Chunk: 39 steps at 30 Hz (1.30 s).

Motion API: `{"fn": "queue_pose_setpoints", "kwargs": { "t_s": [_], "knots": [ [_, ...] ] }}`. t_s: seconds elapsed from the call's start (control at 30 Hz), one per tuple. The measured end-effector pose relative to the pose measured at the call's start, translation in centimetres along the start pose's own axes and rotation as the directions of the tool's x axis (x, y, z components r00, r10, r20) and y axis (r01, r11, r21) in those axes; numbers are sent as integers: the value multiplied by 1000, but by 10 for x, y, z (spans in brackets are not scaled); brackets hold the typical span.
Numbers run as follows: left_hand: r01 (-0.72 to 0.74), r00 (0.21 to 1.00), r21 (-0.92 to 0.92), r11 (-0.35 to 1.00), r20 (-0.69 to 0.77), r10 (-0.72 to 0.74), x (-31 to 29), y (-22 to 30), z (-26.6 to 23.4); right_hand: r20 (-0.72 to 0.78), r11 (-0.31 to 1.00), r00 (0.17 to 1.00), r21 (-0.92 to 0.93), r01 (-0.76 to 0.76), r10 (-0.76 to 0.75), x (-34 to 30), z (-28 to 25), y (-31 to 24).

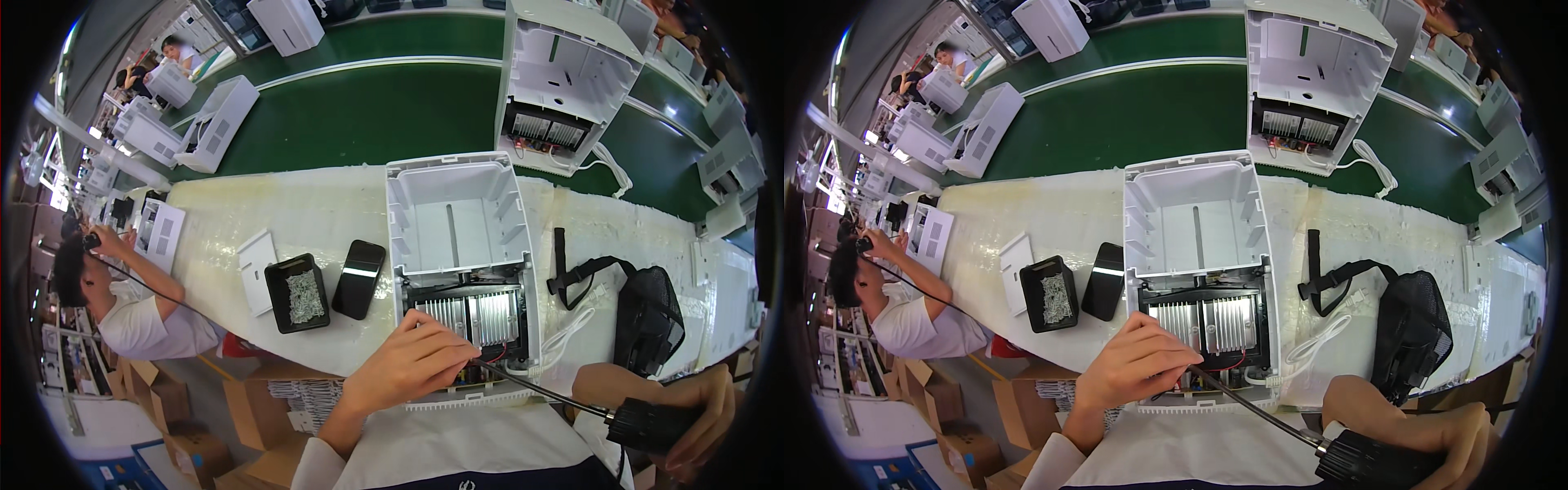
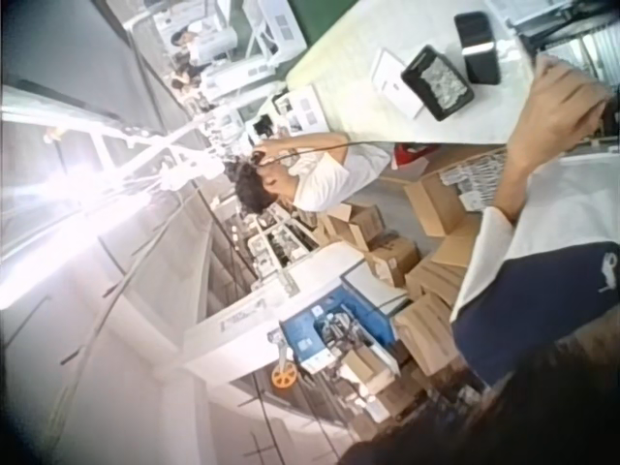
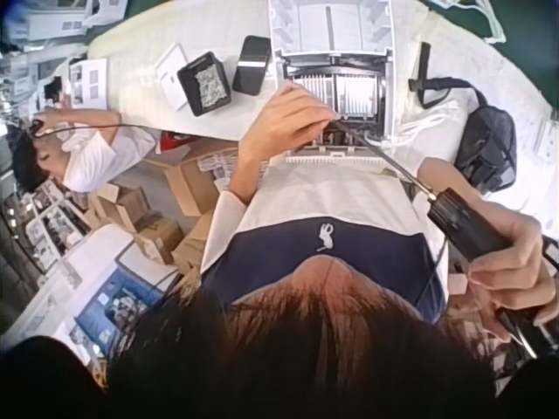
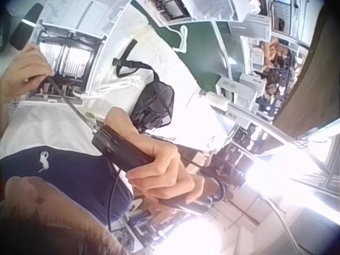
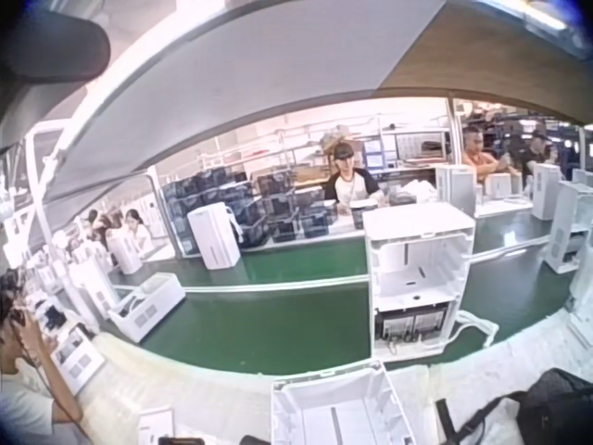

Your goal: The worker is assembling an electronic appliance by installing internal components and securing them with an electric screwdriver on an assembly line.

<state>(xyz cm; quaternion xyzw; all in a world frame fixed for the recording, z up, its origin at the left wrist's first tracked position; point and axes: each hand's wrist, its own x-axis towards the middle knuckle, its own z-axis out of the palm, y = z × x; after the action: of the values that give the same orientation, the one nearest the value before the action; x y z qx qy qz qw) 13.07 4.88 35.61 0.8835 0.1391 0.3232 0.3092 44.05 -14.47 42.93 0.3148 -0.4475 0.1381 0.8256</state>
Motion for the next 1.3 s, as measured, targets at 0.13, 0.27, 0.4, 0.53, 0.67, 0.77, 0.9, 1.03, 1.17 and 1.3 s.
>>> {"fn": "queue_pose_setpoints", "kwargs": {
  "t_s": [0.13,0.27,0.4,0.53,0.67,0.77,0.9,1.03,1.17,1.3],
  "knots": [
    [-4,995,16,1000,100,3,2,-10,4,43,980,993,162,-112,106,-7,-17,51],
    [87,991,42,995,93,-91,26,-8,-9,-92,922,993,-374,-104,75,0,-34,-39],
    [142,988,324,935,12,-155,26,-40,-1,-32,333,753,-884,-328,657,56,-50,35],
    [223,969,428,876,-1,-246,17,-58,5,-316,357,879,-823,-441,356,17,-56,155],
    [258,962,379,889,-10,-275,23,-62,9,-245,404,902,-830,-384,354,-3,-77,174],
    [293,952,343,893,-15,-306,25,-67,9,-291,346,872,-832,-434,393,-20,-85,182],
    [323,943,333,886,-33,-332,20,-74,9,-346,255,788,-814,-522,510,-46,-108,182],
    [319,945,295,900,-27,-326,25,-76,11,-397,295,687,-690,-661,609,-53,-120,169],
    [314,946,291,904,-20,-322,28,-78,13,-443,300,682,-662,-687,582,-64,-121,160],
    [333,939,299,894,-23,-342,24,-78,13,-556,219,617,-618,-755,557,-74,-116,160]
  ]
}}
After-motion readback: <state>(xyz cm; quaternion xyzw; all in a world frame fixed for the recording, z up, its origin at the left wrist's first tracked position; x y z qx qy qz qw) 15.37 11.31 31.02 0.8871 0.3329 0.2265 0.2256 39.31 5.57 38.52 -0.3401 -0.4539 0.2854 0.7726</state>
